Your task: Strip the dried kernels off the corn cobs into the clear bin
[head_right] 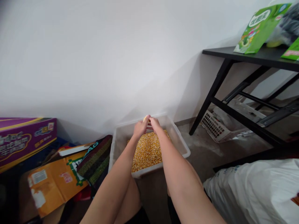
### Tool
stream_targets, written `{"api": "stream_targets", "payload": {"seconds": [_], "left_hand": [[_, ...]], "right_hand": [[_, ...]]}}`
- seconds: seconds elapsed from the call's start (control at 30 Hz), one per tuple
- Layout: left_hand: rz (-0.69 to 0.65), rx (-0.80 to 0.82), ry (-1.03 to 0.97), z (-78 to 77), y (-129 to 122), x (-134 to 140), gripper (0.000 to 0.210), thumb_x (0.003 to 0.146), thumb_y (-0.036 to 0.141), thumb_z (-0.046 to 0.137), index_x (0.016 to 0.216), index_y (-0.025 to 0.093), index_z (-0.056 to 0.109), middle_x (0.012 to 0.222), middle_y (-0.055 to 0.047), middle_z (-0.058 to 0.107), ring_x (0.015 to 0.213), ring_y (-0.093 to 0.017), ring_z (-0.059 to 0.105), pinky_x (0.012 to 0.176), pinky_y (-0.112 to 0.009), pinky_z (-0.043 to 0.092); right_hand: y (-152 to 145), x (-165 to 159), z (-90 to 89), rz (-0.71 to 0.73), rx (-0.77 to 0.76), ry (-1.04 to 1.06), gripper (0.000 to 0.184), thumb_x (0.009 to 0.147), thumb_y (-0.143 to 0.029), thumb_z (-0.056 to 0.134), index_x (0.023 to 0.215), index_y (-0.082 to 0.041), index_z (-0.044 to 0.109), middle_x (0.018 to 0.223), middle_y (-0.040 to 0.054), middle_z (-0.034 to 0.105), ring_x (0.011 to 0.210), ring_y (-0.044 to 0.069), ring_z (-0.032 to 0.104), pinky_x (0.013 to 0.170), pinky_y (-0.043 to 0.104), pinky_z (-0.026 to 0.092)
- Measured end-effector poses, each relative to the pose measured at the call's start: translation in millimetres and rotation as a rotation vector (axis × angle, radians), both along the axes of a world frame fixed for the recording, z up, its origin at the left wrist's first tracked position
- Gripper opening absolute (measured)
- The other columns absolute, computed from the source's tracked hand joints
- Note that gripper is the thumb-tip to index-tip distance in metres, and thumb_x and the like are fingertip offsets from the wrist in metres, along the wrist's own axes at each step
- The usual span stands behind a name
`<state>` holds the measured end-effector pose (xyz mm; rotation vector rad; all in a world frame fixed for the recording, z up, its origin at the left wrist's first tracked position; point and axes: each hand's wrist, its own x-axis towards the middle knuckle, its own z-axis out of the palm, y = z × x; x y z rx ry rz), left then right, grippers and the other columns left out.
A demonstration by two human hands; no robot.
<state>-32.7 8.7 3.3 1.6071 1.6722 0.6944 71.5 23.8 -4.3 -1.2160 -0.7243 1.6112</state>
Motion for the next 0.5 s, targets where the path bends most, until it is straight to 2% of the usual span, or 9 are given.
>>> {"api": "stream_targets", "payload": {"seconds": [0.27, 0.5], "left_hand": [[-0.1, 0.186, 0.05, -5.6, 4.3, -2.4, 0.082, 0.086, 0.074, 0.016, 0.1, 0.013, 0.069, 0.075, -0.011, 0.069, 0.075, -0.022, 0.066, 0.065, -0.026, 0.043], [-0.137, 0.162, 0.016, -10.7, 4.2, -6.0, 0.078, 0.088, 0.07, 0.018, 0.098, 0.012, 0.068, 0.069, -0.01, 0.067, 0.067, -0.02, 0.063, 0.064, -0.026, 0.042]], "right_hand": [[3.6, 8.4, -0.1, -0.011, -0.002, 0.156, 0.018, 0.091, -0.033, 0.049, 0.089, -0.017, 0.057, 0.079, 0.0019, 0.061, 0.069, 0.011, 0.057, 0.068, 0.027, 0.053], [3.2, 9.8, -0.9, -0.02, -0.061, 0.168, 0.018, 0.091, -0.032, 0.049, 0.087, -0.015, 0.056, 0.078, 0.0023, 0.061, 0.066, 0.012, 0.056, 0.069, 0.03, 0.054]]}}
